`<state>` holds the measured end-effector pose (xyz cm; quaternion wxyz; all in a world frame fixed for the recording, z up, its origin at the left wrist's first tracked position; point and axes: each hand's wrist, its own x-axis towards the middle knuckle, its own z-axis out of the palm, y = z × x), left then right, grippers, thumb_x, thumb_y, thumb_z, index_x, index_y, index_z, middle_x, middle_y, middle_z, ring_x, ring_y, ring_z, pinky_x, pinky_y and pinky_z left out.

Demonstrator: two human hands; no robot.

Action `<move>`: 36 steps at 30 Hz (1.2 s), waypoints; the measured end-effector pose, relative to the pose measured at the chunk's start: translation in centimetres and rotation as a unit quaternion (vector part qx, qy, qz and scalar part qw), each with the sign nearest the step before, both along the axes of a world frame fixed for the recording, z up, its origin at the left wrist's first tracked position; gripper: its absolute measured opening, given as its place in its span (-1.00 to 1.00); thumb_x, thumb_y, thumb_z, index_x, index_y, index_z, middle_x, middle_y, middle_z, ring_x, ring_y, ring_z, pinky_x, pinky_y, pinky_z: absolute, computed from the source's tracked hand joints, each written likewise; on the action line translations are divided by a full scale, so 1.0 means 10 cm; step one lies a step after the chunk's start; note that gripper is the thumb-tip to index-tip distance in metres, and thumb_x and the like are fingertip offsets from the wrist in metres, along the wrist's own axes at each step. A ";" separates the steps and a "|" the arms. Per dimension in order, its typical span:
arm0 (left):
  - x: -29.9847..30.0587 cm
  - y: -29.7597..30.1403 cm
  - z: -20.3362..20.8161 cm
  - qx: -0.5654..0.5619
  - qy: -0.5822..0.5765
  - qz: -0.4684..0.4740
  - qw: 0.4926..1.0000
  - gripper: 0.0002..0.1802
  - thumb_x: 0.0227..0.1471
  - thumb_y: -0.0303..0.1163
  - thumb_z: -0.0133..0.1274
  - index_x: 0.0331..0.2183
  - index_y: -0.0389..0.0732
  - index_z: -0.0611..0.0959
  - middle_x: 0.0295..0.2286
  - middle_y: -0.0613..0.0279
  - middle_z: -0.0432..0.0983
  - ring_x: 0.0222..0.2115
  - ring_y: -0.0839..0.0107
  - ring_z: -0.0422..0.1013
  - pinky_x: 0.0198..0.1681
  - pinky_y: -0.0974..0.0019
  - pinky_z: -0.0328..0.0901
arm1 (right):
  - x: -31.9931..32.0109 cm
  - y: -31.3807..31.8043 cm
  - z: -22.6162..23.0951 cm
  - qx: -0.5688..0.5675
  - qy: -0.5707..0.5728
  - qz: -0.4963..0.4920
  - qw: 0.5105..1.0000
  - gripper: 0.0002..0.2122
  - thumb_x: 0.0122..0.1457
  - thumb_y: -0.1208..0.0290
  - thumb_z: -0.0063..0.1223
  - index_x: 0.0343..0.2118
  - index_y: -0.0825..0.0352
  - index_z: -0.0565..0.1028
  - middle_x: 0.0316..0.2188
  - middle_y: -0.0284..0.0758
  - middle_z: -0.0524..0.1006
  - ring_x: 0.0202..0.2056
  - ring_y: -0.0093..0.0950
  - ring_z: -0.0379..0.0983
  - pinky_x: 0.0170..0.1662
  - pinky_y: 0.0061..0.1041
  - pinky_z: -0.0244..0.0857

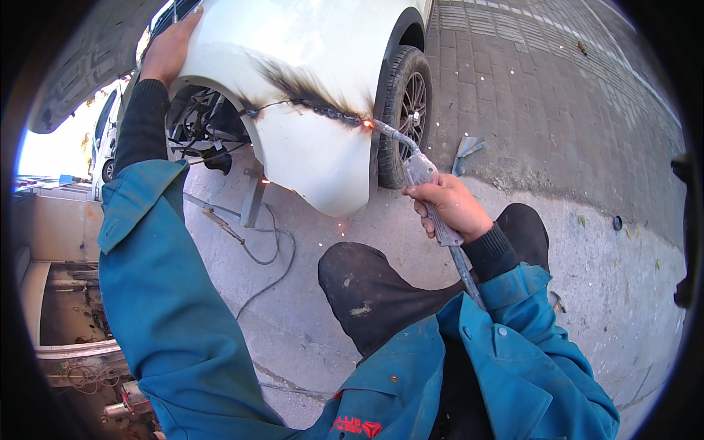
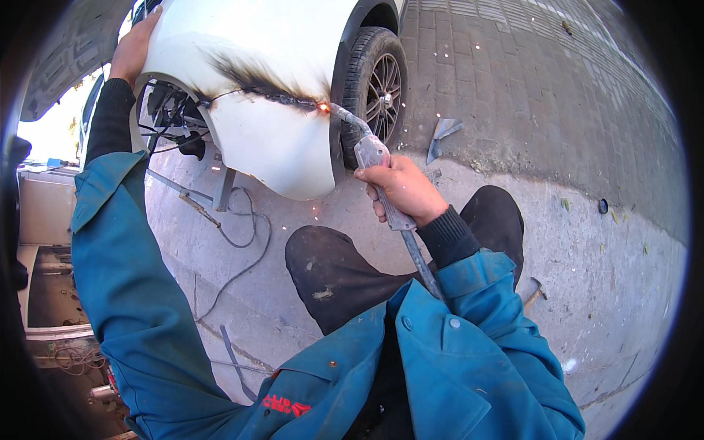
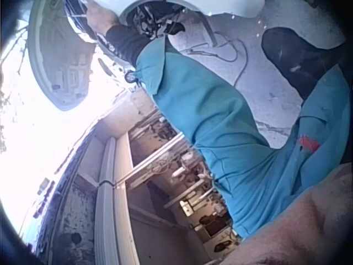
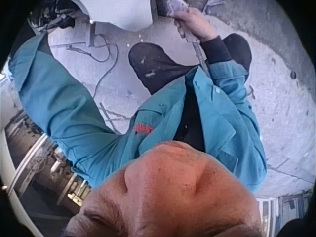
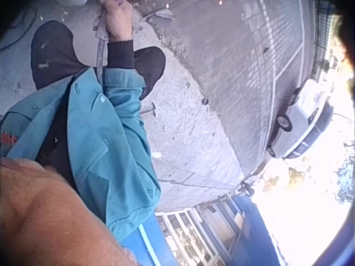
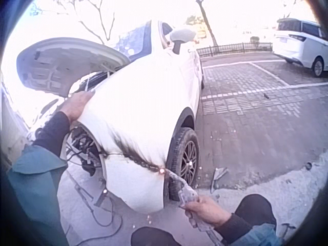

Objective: The person welds a damaged area on the front fender of a white car using a handheld welding torch. They hold the fender with one hand and guide the torch along the seam with the other, producing sparks. The person briefly pauses to pick up a hammer and then resumes welding.

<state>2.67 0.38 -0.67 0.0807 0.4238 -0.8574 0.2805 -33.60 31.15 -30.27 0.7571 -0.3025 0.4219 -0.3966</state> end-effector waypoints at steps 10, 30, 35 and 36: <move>-0.04 0.01 0.03 0.015 0.001 -0.024 1.000 -0.54 0.33 -0.14 -0.02 0.05 -0.27 0.66 -0.04 -0.19 0.63 0.04 -0.12 0.52 0.13 -0.03 0.39 | 0.00 0.00 0.02 0.003 -0.001 -0.001 1.000 -0.84 0.38 0.36 0.11 -0.16 0.37 0.53 -0.56 -0.44 0.46 -0.71 -0.58 0.44 -0.66 -0.56 0.35; -0.05 0.07 -0.02 0.012 0.075 -0.027 0.997 -0.58 0.35 -0.22 -0.03 0.03 -0.30 0.67 -0.05 -0.23 0.64 0.02 -0.14 0.54 0.12 -0.02 0.41 | -0.01 -0.01 0.02 -0.011 -0.016 0.009 1.000 -0.76 0.38 0.34 0.14 -0.42 0.32 0.46 -0.58 -0.40 0.47 -0.69 -0.53 0.46 -0.62 -0.48 0.39; -0.18 0.18 0.02 0.015 0.023 0.000 1.000 -0.56 0.34 -0.19 -0.02 0.04 -0.30 0.67 -0.05 -0.23 0.64 0.03 -0.14 0.53 0.13 -0.03 0.40 | -0.01 0.01 0.05 -0.004 -0.029 0.003 1.000 -0.77 0.38 0.34 0.14 -0.41 0.33 0.47 -0.59 -0.41 0.47 -0.69 -0.54 0.46 -0.62 -0.49 0.37; -0.19 0.18 0.03 0.030 0.023 0.013 0.999 -0.56 0.34 -0.18 -0.02 0.04 -0.29 0.67 -0.05 -0.23 0.63 0.03 -0.14 0.53 0.14 -0.03 0.40 | -0.01 0.01 0.06 -0.006 -0.031 0.003 1.000 -0.77 0.38 0.34 0.15 -0.41 0.33 0.46 -0.59 -0.41 0.47 -0.69 -0.54 0.46 -0.62 -0.49 0.37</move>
